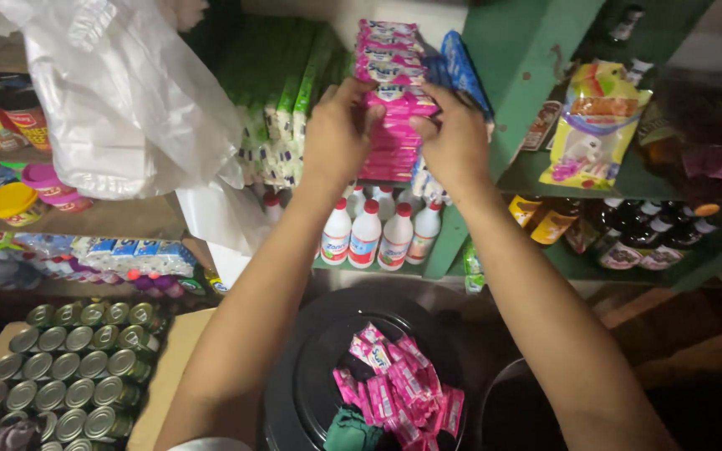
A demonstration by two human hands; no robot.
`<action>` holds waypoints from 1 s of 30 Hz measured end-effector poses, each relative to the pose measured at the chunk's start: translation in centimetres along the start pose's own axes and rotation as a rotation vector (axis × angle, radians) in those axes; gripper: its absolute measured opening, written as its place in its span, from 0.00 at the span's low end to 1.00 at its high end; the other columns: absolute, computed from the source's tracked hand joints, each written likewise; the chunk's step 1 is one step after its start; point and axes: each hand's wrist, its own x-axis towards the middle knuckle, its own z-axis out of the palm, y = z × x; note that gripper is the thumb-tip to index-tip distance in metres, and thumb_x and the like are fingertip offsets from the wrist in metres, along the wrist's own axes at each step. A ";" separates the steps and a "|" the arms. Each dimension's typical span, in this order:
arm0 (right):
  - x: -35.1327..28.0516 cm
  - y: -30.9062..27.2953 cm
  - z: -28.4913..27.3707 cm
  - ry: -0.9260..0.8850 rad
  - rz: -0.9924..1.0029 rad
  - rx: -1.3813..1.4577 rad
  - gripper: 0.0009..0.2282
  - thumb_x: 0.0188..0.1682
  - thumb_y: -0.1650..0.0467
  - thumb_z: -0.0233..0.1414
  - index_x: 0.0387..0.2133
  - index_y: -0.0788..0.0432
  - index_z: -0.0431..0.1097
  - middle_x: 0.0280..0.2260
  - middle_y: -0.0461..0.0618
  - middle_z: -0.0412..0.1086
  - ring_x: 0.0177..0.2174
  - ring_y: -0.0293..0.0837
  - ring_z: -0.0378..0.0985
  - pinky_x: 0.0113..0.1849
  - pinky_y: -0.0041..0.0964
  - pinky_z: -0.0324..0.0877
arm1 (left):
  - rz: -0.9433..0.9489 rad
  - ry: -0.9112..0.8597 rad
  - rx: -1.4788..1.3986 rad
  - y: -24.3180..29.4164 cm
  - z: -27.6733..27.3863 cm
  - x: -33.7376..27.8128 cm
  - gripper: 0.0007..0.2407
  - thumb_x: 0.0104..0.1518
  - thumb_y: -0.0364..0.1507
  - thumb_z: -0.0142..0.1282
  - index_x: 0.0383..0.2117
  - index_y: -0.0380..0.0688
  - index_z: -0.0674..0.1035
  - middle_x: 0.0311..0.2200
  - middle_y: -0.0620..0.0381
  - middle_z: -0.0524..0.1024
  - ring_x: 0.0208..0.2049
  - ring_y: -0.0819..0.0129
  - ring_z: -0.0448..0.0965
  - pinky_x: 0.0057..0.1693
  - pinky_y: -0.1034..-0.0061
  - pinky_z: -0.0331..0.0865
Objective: Cleaning individual soap bar packages with a cloth and organizing them neatly on a store shelf.
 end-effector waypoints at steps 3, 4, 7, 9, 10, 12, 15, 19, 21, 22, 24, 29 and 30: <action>0.2 0.7 0.2 -0.042 0.052 0.076 0.20 0.42 0.79 0.60 0.51 0.63 0.74 0.34 0.55 0.73 0.21 0.43 0.74 0.26 0.38 0.69 | -0.059 -0.059 0.069 0.1 0.1 -0.2 0.12 0.54 0.25 0.61 0.44 0.43 0.77 0.32 0.50 0.77 0.29 0.53 0.80 0.37 0.61 0.73; 0.2 0.8 0.2 -0.063 0.046 0.102 0.20 0.43 0.78 0.61 0.52 0.64 0.73 0.36 0.54 0.71 0.25 0.43 0.75 0.29 0.36 0.71 | -0.038 -0.062 0.053 -0.1 0.1 -0.3 0.12 0.55 0.25 0.60 0.44 0.43 0.76 0.34 0.49 0.77 0.31 0.52 0.80 0.38 0.61 0.74; 0.6 1.1 0.0 -0.074 0.054 0.097 0.19 0.46 0.75 0.62 0.52 0.65 0.73 0.39 0.54 0.72 0.28 0.44 0.78 0.31 0.35 0.73 | 0.015 -0.085 0.043 0.1 -0.3 -0.3 0.14 0.54 0.26 0.62 0.46 0.42 0.74 0.36 0.49 0.76 0.34 0.53 0.80 0.40 0.62 0.73; 0.7 1.0 0.2 -0.078 0.073 0.070 0.18 0.46 0.73 0.62 0.51 0.64 0.75 0.39 0.55 0.74 0.28 0.46 0.78 0.30 0.37 0.72 | 0.032 -0.109 0.056 0.3 -0.5 -0.3 0.17 0.53 0.27 0.65 0.47 0.41 0.73 0.37 0.49 0.77 0.35 0.54 0.80 0.42 0.64 0.73; 0.7 1.0 0.4 -0.038 0.038 0.093 0.18 0.45 0.75 0.63 0.50 0.65 0.75 0.42 0.55 0.73 0.28 0.45 0.77 0.31 0.35 0.73 | 0.032 -0.083 0.051 0.4 -0.4 -0.4 0.16 0.53 0.27 0.65 0.46 0.41 0.73 0.36 0.50 0.76 0.34 0.54 0.80 0.41 0.63 0.73; 0.7 1.1 0.8 0.001 0.003 0.114 0.18 0.43 0.76 0.63 0.49 0.67 0.75 0.44 0.56 0.72 0.27 0.44 0.76 0.32 0.34 0.74 | 0.032 -0.057 0.043 0.6 -0.4 -0.4 0.16 0.53 0.27 0.66 0.46 0.42 0.73 0.36 0.50 0.76 0.33 0.54 0.80 0.40 0.63 0.73; 0.6 1.4 1.0 0.002 0.049 0.081 0.18 0.43 0.76 0.63 0.48 0.65 0.75 0.53 0.57 0.65 0.34 0.45 0.76 0.37 0.35 0.75 | -0.047 -0.070 0.009 1.1 -0.4 -0.6 0.18 0.51 0.24 0.66 0.46 0.41 0.73 0.38 0.51 0.76 0.33 0.56 0.79 0.41 0.65 0.73; 0.7 0.5 0.3 -0.009 -0.046 0.115 0.18 0.43 0.79 0.61 0.48 0.67 0.71 0.50 0.55 0.68 0.36 0.48 0.76 0.38 0.36 0.73 | 0.074 -0.112 0.050 0.8 -0.4 -0.8 0.22 0.53 0.23 0.63 0.54 0.42 0.68 0.47 0.45 0.71 0.43 0.46 0.78 0.49 0.58 0.72; 0.7 0.1 0.2 -0.033 -0.022 0.117 0.18 0.45 0.80 0.59 0.50 0.67 0.70 0.50 0.55 0.68 0.34 0.47 0.76 0.38 0.36 0.73 | 0.127 -0.145 0.083 0.8 -0.4 -0.9 0.27 0.51 0.21 0.63 0.58 0.42 0.65 0.53 0.42 0.68 0.48 0.40 0.75 0.55 0.55 0.70; 0.8 0.3 0.3 -0.031 -0.038 0.105 0.18 0.44 0.80 0.58 0.49 0.68 0.70 0.49 0.56 0.68 0.37 0.50 0.76 0.39 0.37 0.74 | 0.162 -0.203 0.276 0.8 -0.3 -0.9 0.37 0.42 0.25 0.70 0.62 0.53 0.63 0.60 0.47 0.62 0.57 0.43 0.69 0.58 0.54 0.72; 0.8 0.6 0.4 -0.033 -0.048 0.095 0.18 0.43 0.81 0.58 0.48 0.69 0.70 0.48 0.57 0.68 0.40 0.52 0.76 0.40 0.39 0.74 | 0.194 -0.267 0.470 0.2 0.3 -0.9 0.46 0.33 0.29 0.76 0.66 0.64 0.61 0.67 0.52 0.55 0.65 0.45 0.63 0.60 0.53 0.73; 1.2 0.4 0.0 -0.065 -0.045 0.063 0.17 0.43 0.80 0.59 0.47 0.67 0.69 0.46 0.57 0.69 0.34 0.51 0.77 0.37 0.39 0.73 | 0.323 -0.332 0.881 -2.1 2.0 -0.3 0.36 0.52 0.25 0.56 0.70 0.64 0.55 0.69 0.57 0.53 0.61 0.52 0.68 0.52 0.62 0.77; 1.4 0.5 0.0 -0.061 -0.048 0.065 0.17 0.43 0.80 0.59 0.47 0.67 0.69 0.46 0.57 0.69 0.34 0.51 0.77 0.37 0.39 0.73 | 0.326 -0.328 0.886 -2.3 2.4 0.0 0.36 0.52 0.25 0.56 0.70 0.64 0.55 0.69 0.57 0.53 0.61 0.52 0.68 0.52 0.62 0.77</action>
